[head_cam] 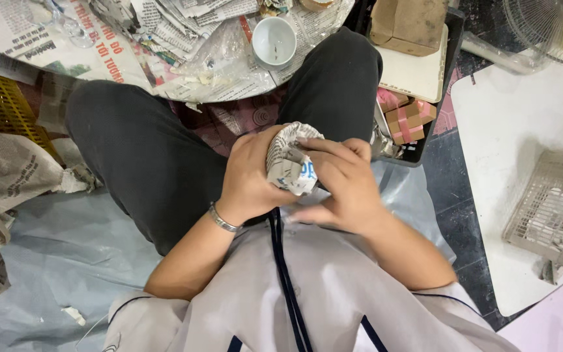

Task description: The person wraps small ceramic cups and bowls individually in newspaper sheets. They fold the paper around each item and place the wrapped units onto a growing pile on the table.

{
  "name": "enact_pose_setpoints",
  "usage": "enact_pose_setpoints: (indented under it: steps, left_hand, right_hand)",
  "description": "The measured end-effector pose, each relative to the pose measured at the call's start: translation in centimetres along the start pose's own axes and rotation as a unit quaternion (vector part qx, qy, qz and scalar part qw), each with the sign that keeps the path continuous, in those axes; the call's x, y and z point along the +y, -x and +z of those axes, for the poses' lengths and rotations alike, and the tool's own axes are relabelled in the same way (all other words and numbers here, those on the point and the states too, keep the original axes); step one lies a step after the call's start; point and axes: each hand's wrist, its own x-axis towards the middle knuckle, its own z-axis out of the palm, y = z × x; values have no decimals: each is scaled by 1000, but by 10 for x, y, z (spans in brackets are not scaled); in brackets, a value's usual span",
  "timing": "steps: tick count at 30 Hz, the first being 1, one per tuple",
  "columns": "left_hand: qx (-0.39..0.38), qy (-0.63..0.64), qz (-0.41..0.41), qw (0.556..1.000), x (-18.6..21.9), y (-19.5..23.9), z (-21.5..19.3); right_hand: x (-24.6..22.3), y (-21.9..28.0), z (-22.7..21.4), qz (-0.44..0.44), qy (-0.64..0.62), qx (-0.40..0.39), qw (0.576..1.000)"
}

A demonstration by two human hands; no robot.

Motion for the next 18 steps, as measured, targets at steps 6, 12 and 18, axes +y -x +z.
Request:
enact_pose_setpoints:
  steps: [6, 12, 18]
  left_hand:
    - [34, -53, 5, 998, 11, -5, 7]
    - [14, -90, -12, 996, 11, -7, 5]
    - [27, -107, 15, 994, 9, -4, 0]
  right_hand:
    - [4, 13, 39, 157, -93, 142, 973]
    - [6, 10, 50, 140, 48, 344, 927]
    - [25, 12, 20, -56, -25, 74, 995]
